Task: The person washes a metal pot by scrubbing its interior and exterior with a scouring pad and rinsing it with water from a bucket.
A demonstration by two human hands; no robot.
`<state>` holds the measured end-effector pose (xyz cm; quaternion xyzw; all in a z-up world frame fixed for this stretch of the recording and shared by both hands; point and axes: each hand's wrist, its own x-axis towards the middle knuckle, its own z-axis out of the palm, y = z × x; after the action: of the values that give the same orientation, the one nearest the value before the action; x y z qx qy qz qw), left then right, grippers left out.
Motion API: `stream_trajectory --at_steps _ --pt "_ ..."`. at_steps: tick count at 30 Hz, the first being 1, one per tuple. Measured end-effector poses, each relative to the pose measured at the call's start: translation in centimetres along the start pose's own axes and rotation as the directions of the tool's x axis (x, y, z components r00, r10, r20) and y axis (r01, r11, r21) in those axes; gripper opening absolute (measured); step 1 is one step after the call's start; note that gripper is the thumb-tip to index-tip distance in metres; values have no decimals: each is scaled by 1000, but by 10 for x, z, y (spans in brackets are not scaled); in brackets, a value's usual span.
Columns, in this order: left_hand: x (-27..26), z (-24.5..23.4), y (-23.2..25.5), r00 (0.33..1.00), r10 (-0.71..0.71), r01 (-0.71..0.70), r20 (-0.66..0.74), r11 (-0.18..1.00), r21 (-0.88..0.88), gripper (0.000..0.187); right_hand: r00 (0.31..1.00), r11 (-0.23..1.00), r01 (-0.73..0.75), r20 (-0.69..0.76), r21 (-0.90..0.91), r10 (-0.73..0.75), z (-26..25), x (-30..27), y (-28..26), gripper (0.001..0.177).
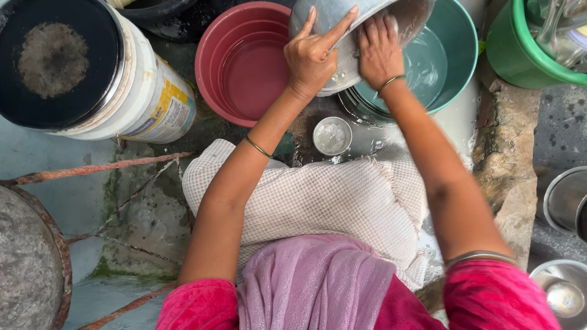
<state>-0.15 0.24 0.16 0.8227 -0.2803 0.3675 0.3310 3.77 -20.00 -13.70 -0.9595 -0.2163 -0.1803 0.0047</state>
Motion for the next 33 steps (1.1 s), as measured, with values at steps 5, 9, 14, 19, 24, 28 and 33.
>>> stream_trajectory --at_steps 5,9,14,19,24,28,33 --pt "4 0 -2 1000 -18 19 -10 999 31 79 929 39 73 -82 997 362 48 31 -111 54" --pt "5 4 6 999 -14 14 31 1000 -18 81 971 317 87 -153 944 187 35 -4 -98 45" --pt "12 2 7 998 7 -11 68 999 50 77 961 961 277 -9 -11 -277 -15 -33 32 51" --pt "16 9 12 997 31 -33 66 999 33 81 993 989 57 108 -137 -42 -3 -7 89 34" --pt "15 8 9 1000 -3 3 27 1000 -3 81 953 557 -123 -59 821 296 64 15 -70 55" --pt "17 13 10 998 -30 30 51 1000 3 81 898 -78 -273 283 959 337 63 18 -103 49" --pt "15 15 -3 998 -35 36 55 999 -6 77 991 950 60 -135 305 -19 -1 -42 -26 53"
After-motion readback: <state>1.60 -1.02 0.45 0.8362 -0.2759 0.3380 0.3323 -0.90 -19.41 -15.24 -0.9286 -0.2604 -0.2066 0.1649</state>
